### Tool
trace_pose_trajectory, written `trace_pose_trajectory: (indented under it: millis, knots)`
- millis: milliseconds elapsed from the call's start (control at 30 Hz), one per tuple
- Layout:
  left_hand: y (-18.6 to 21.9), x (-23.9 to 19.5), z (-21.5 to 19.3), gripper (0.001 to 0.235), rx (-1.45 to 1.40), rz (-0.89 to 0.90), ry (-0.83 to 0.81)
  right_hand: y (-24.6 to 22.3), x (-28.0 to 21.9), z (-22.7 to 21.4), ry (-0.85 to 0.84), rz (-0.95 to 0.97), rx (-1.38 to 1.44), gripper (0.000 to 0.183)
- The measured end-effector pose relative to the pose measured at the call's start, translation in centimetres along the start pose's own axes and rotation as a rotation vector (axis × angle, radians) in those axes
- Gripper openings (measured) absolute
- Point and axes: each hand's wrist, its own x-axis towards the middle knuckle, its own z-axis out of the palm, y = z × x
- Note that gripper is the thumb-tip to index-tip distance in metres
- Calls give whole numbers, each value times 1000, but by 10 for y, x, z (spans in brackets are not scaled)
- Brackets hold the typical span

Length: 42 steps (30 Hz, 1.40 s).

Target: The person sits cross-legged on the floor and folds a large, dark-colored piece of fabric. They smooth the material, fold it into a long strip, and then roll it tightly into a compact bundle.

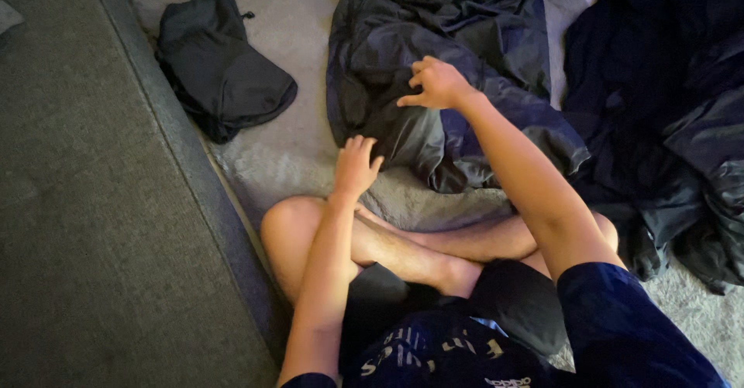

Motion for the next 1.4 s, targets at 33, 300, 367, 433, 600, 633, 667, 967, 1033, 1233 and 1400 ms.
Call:
trace_pose_trajectory:
  millis: [33, 300, 367, 433, 600, 633, 667, 967, 1033, 1233, 1400]
  knots:
    - [-1, 2, 3, 42, -1, 3, 4, -2, 1, 3, 2, 0, -4, 56]
    - [-12, -10, 4, 33, -493, -242, -390, -12, 15, 18, -114, 9, 206, 54]
    - [-22, -14, -4, 56, -441, -309, -519, -13, 20, 17, -168, 37, 456, 43]
    - [-20, -19, -22, 78, -389, -384, -648, -13, 28, 21, -228, 62, 710, 34]
    - [-18, -13, -23, 51, -221, -399, -768, -6, 54, 49, -9, 161, 468, 35]
    - [-24, -10, -14, 51, -219, -397, -766, -7, 54, 57, -6, 161, 467, 35]
    - [-31, -8, -5, 51, -192, -456, -712, -7, 54, 65, -104, 163, 549, 36]
    - [-9, 14, -7, 63, -644, -533, -200, 3, 68, 108, -226, 70, 535, 46]
    - [-6, 26, -5, 58, -679, -523, -103, 5, 74, 112, -270, 69, 527, 47]
    - [-31, 42, 7, 43, -365, -551, -353, 20, 110, 110, -295, 157, 503, 58]
    - [-67, 67, 21, 75, -68, -578, -538, 56, 159, 92, 210, 481, 170, 40]
